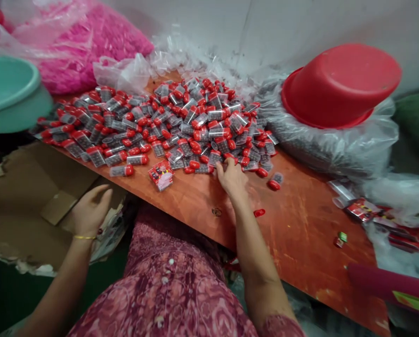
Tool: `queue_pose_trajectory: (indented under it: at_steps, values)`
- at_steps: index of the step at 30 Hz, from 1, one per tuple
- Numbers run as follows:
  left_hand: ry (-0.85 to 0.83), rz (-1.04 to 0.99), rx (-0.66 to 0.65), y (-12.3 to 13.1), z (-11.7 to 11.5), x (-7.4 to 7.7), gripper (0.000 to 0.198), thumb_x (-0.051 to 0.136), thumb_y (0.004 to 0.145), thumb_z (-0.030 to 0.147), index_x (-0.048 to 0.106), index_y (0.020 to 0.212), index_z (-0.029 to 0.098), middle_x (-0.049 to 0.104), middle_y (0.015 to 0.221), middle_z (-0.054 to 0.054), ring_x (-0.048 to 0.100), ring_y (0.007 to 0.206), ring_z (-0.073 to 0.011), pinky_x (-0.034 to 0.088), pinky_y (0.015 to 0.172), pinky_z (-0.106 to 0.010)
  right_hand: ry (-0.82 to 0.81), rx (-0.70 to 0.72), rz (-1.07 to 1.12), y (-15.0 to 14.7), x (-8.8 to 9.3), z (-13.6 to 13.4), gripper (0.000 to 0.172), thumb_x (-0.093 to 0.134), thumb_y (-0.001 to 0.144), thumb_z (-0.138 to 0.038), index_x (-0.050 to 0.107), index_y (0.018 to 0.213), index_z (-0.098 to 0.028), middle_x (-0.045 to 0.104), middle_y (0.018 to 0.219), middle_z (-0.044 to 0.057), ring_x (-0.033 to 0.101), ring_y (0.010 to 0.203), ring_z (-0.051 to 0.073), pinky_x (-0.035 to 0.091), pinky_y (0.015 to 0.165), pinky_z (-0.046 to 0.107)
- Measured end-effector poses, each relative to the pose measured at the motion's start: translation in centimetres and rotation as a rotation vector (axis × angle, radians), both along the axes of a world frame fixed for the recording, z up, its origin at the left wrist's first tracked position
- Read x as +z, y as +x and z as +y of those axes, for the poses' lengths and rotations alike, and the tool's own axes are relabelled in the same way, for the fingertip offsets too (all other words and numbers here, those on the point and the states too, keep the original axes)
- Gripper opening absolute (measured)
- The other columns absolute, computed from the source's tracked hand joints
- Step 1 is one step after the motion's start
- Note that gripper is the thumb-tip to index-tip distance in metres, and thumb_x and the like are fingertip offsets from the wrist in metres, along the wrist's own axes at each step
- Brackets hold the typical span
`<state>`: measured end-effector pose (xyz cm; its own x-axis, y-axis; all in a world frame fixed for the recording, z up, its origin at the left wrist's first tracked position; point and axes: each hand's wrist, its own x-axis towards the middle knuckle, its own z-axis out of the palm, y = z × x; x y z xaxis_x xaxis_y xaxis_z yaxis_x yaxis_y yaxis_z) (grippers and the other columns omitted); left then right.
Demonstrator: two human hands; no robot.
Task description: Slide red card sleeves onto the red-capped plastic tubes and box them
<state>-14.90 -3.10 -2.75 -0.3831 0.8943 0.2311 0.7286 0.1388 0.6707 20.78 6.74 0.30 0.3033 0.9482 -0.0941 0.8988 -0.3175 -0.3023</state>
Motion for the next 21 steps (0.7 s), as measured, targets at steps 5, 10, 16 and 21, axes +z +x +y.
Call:
queue_pose_trajectory:
  at_steps: [5, 10, 16, 21]
  values:
    - [-0.004, 0.158, -0.348, 8.2, 6.4, 1.5, 0.035, 0.055, 0.08, 0.042, 0.066, 0.106, 0.022, 0.06, 0.124, -0.011, 0.047, 0.123, -0.0305, 0.031, 0.104, -0.049, 0.095, 0.196, 0.143, 1.2, -2.0, -5.0, 0.045, 0.044, 0.078, -0.026, 0.046, 0.122, -0.014, 0.062, 0.087, 0.01, 0.057, 0.068, 0.022, 0.043, 0.06, 0.033]
    - [-0.152, 0.317, -0.454, 9.6, 9.5, 0.6, 0.028, 0.058, 0.078, 0.039, 0.071, 0.098, 0.024, 0.06, 0.125, -0.011, 0.038, 0.129, -0.0365, 0.024, 0.103, -0.058, 0.234, 0.175, 0.457, 1.5, -3.6, -8.1, 0.062, 0.053, 0.072, -0.03, 0.039, 0.13, -0.013, 0.05, 0.06, -0.004, 0.041, 0.045, 0.013, 0.035, 0.047, 0.028]
    - [-0.062, 0.32, -0.365, 9.8, 8.9, 0.5, 0.029, 0.049, 0.081, 0.024, 0.071, 0.099, 0.022, 0.056, 0.13, -0.012, 0.037, 0.131, -0.0359, 0.019, 0.106, -0.06, 0.285, 0.029, 0.983, -1.8, -4.3, -7.7, 0.018, 0.058, 0.058, -0.025, 0.053, 0.074, -0.019, 0.054, 0.061, -0.004, 0.05, 0.054, 0.013, 0.041, 0.05, 0.025]
    - [0.058, 0.336, -0.352, 10.9, 8.0, 1.7, 0.027, 0.05, 0.08, 0.024, 0.072, 0.097, 0.022, 0.056, 0.131, -0.01, 0.036, 0.132, -0.035, 0.015, 0.108, -0.061, 0.209, -0.06, 1.247, -7.3, -2.4, -6.4, 0.028, 0.07, 0.059, -0.035, 0.046, 0.063, -0.02, 0.049, 0.046, -0.007, 0.042, 0.04, 0.009, 0.036, 0.042, 0.022]
